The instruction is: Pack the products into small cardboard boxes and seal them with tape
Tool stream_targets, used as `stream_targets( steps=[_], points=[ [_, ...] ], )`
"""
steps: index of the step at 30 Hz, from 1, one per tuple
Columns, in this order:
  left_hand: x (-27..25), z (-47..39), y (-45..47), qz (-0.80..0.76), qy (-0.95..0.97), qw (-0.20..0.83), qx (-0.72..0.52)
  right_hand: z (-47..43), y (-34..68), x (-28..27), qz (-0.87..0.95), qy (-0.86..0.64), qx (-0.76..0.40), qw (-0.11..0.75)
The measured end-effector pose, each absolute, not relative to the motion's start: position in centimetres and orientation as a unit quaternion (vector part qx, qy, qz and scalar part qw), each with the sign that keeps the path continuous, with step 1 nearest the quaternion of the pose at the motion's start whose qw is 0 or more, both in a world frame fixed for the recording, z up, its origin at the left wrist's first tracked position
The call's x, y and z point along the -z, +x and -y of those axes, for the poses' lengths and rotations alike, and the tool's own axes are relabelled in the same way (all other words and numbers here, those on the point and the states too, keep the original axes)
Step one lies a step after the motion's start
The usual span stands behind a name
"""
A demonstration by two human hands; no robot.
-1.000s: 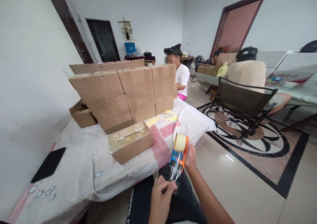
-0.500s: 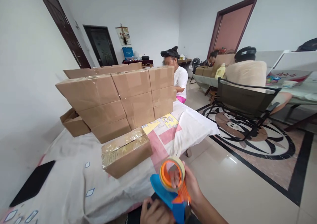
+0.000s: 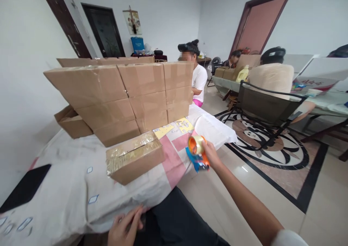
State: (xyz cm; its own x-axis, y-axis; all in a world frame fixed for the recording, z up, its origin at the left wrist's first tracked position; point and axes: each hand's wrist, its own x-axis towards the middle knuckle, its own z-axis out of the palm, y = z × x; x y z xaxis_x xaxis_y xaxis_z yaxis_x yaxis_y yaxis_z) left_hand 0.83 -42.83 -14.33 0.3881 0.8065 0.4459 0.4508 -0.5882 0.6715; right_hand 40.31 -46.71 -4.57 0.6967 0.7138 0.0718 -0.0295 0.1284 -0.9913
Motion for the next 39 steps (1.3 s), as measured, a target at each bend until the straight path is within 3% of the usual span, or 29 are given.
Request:
stream_targets(
  steps=[5, 8, 11, 13, 16, 20, 26, 28, 30, 33, 36, 39],
  points=[
    [11.2, 43.9, 4.7, -0.449, 0.725, 0.349, -0.389, 37.6, 42.9, 6.3, 0.316, -0.646, -0.274, 0.639],
    [9.4, 43.6, 6.0, -0.447, 0.700, 0.379, -0.408, 37.1, 44.6, 5.4, 0.319, -0.683, -0.256, 0.606],
    [7.9, 42.8, 7.0, -0.440, 0.690, 0.372, -0.438, 39.6, 44.7, 3.7, 0.354, -0.714, -0.163, 0.582],
    [7.1, 42.3, 7.7, -0.433, 0.691, 0.362, -0.452, 41.8, 42.5, 2.6, 0.478, -0.690, -0.094, 0.535],
    [6.2, 41.8, 8.8, -0.421, 0.702, 0.342, -0.462, 44.4, 36.4, 1.1, 0.687, -0.553, -0.150, 0.446],
    [5.4, 42.5, 9.7, -0.401, 0.715, 0.325, -0.471, 44.9, 29.0, -0.4, 0.748, -0.450, -0.190, 0.450],
    [6.3, 43.3, 8.9, -0.496, 0.655, 0.443, -0.360, 42.9, 28.3, -3.9, 0.758, -0.429, -0.134, 0.473],
    [6.8, 42.3, 8.1, -0.534, 0.656, 0.362, -0.391, 42.2, 29.4, -5.7, 0.734, -0.449, -0.110, 0.499],
    [6.8, 40.7, 7.2, -0.532, 0.670, 0.209, -0.474, 41.1, 30.2, -7.4, 0.722, -0.461, -0.112, 0.503],
    [6.0, 38.2, 5.8, -0.472, 0.663, 0.005, -0.581, 38.3, 30.1, -9.0, 0.732, -0.459, -0.185, 0.469],
    [5.1, 36.5, 4.8, -0.442, 0.623, -0.089, -0.639, 34.2, 28.7, -8.9, 0.751, -0.444, -0.255, 0.417],
    [5.2, 35.5, 4.9, -0.430, 0.635, -0.147, -0.624, 29.6, 26.5, -7.0, 0.780, -0.452, -0.250, 0.352]
  ],
)
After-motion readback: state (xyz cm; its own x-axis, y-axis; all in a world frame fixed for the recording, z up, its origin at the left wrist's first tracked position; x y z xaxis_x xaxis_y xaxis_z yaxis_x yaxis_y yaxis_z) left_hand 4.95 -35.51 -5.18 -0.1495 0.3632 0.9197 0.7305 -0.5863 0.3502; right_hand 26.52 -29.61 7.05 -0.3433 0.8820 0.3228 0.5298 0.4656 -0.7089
